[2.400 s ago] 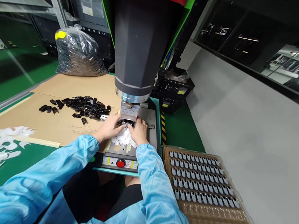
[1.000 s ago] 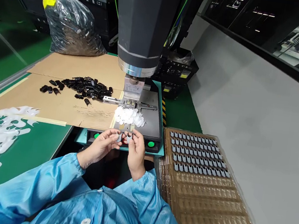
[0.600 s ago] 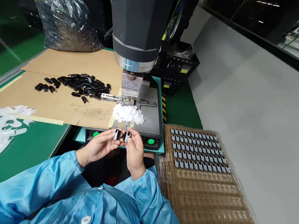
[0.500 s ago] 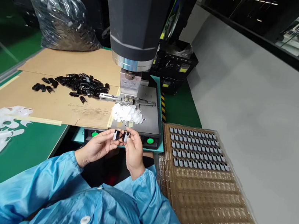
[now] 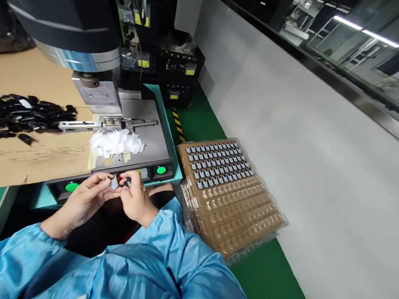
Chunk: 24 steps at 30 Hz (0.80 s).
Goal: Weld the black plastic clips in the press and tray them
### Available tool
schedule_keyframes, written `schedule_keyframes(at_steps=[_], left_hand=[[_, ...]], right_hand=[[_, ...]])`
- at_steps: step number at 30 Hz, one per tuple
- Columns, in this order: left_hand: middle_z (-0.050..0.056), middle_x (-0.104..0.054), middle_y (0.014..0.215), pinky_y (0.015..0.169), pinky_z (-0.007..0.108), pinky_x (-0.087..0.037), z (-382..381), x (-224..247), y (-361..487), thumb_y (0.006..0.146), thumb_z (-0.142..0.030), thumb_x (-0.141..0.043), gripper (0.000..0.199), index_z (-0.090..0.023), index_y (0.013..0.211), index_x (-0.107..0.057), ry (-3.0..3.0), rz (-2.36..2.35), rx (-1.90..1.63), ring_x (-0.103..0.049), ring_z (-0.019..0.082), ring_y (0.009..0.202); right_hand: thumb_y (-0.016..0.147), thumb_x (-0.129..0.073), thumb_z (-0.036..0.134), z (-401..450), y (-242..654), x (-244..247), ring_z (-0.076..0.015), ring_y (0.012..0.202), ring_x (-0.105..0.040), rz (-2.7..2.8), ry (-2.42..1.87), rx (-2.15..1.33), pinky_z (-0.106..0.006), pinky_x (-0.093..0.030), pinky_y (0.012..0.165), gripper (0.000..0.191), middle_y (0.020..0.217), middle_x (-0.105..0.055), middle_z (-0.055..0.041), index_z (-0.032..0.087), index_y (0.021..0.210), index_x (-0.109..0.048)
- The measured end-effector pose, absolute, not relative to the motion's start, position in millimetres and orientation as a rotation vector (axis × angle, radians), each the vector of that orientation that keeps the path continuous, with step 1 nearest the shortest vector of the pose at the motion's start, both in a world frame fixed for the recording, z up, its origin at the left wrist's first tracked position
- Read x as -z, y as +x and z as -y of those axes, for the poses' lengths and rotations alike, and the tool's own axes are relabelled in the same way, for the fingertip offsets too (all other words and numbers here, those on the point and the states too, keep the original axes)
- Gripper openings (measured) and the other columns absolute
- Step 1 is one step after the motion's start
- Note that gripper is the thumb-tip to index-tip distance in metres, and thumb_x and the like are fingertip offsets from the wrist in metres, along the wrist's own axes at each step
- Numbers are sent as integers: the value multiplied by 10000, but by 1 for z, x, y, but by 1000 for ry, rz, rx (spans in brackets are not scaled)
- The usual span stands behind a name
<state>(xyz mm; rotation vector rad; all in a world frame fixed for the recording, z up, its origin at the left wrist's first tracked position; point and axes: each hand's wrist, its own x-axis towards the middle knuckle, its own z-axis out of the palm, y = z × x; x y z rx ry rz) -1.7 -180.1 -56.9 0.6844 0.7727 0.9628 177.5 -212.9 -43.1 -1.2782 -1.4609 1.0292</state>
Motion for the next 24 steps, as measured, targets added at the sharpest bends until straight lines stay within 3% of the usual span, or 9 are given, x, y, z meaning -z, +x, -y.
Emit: schedule_keyframes(at_steps=[3, 6, 12, 24], left_hand=[[48, -769, 978, 832, 337, -700, 184, 56, 0, 878, -363, -876, 333, -193, 1102, -696, 693, -758, -943, -798, 205, 892], [43, -768, 948, 828, 311, -693, 183, 55, 1, 880, -366, -875, 337, -190, 1095, -686, 691, -762, -953, -807, 214, 916], [45, -768, 925, 850, 304, -685, 182, 54, 1, 884, -376, -874, 355, -188, 1099, -664, 690, -747, -944, -808, 208, 908], [47, -775, 914, 830, 303, -689, 181, 54, 2, 892, -377, -867, 347, -185, 1096, -661, 685, -727, -946, -797, 183, 853]], right_hand=[[997, -527, 227, 214, 183, 48, -154, 812, -690, 1341, -1266, -1120, -394, -630, 819, 374, 1141, -670, -18, 296, 1352, -429], [985, -561, 237, 212, 186, 52, -142, 786, -710, 1259, -1230, -1182, -356, -641, 729, 367, 1175, -686, -18, 307, 1296, -379], [989, -556, 256, 213, 186, 53, -132, 805, -729, 1213, -1202, -1216, -334, -655, 707, 254, 1195, -692, -12, 303, 1122, -345], [1018, -573, 345, 213, 189, 59, -123, 689, -733, 1285, -1231, -1222, -319, -633, 663, 211, 1115, -666, 15, 285, 1063, -376]])
